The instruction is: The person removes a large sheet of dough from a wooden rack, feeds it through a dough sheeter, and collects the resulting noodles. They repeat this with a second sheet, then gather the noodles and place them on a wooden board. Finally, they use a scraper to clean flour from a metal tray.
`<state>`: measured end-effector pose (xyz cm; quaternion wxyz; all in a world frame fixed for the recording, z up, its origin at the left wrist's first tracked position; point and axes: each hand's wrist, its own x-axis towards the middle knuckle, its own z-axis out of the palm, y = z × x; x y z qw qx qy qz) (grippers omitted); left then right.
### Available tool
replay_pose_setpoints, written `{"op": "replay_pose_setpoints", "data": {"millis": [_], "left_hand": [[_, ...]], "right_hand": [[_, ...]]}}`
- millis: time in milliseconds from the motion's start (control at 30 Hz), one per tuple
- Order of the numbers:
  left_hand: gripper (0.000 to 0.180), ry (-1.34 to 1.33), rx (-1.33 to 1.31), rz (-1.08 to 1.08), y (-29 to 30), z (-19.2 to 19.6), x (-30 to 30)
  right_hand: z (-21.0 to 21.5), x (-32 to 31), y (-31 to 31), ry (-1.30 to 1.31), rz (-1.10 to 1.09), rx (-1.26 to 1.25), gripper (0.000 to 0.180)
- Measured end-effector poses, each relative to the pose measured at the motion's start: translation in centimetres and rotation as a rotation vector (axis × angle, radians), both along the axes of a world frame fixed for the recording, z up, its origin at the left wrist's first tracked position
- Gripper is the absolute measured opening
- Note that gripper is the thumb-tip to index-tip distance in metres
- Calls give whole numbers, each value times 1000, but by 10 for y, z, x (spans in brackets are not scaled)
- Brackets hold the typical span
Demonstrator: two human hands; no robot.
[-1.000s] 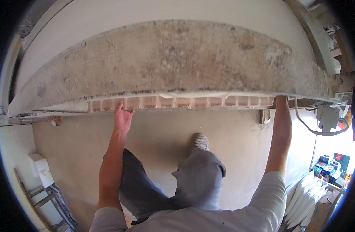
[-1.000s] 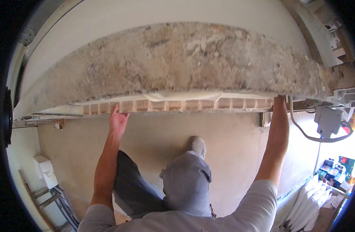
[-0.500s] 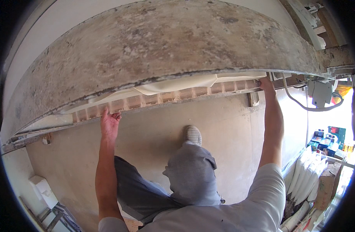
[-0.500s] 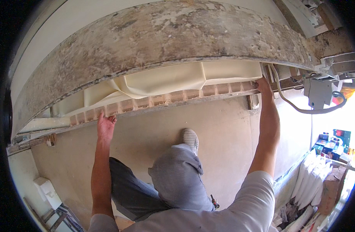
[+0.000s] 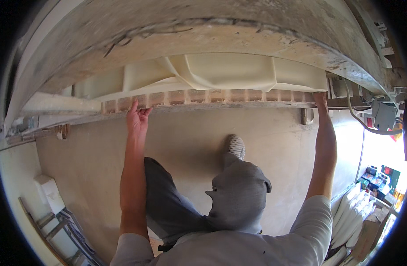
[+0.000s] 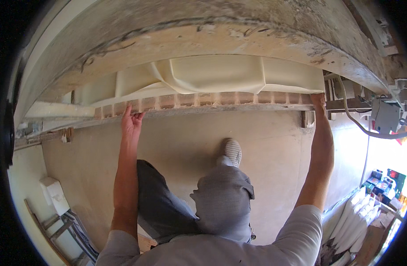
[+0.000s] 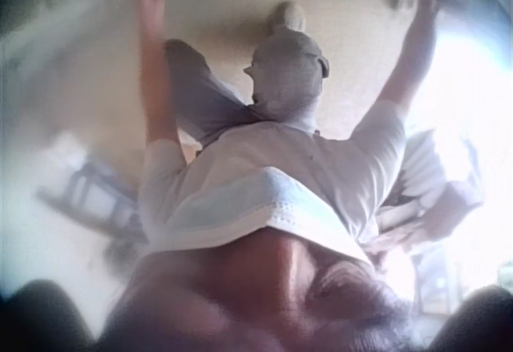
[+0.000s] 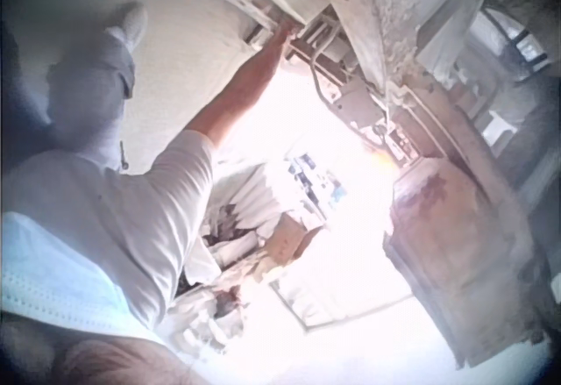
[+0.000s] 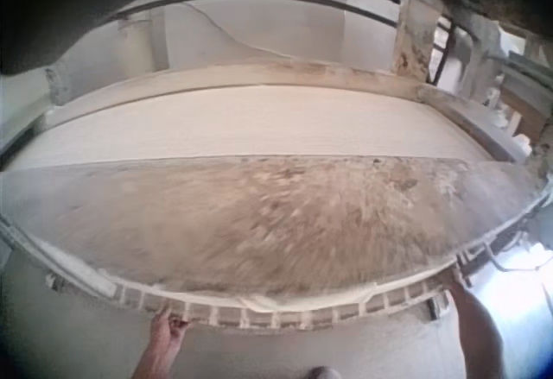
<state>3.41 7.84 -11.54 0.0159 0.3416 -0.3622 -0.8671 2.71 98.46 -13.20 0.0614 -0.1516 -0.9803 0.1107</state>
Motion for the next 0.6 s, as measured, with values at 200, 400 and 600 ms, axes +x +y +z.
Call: {"op": "replay_pose_setpoints", "data": {"millis": [200, 400, 600], "left_hand": [[28, -76, -85, 41, 6, 16, -3], [28, -29, -117, -13, 8, 36, 14], [24, -64, -162, 10, 24, 56, 72]], "right_hand": [[-14, -15, 13, -18, 61, 187, 43], [-7, 18, 3, -76, 65, 234, 35], [17, 62, -5, -34, -16, 87, 39]]}}
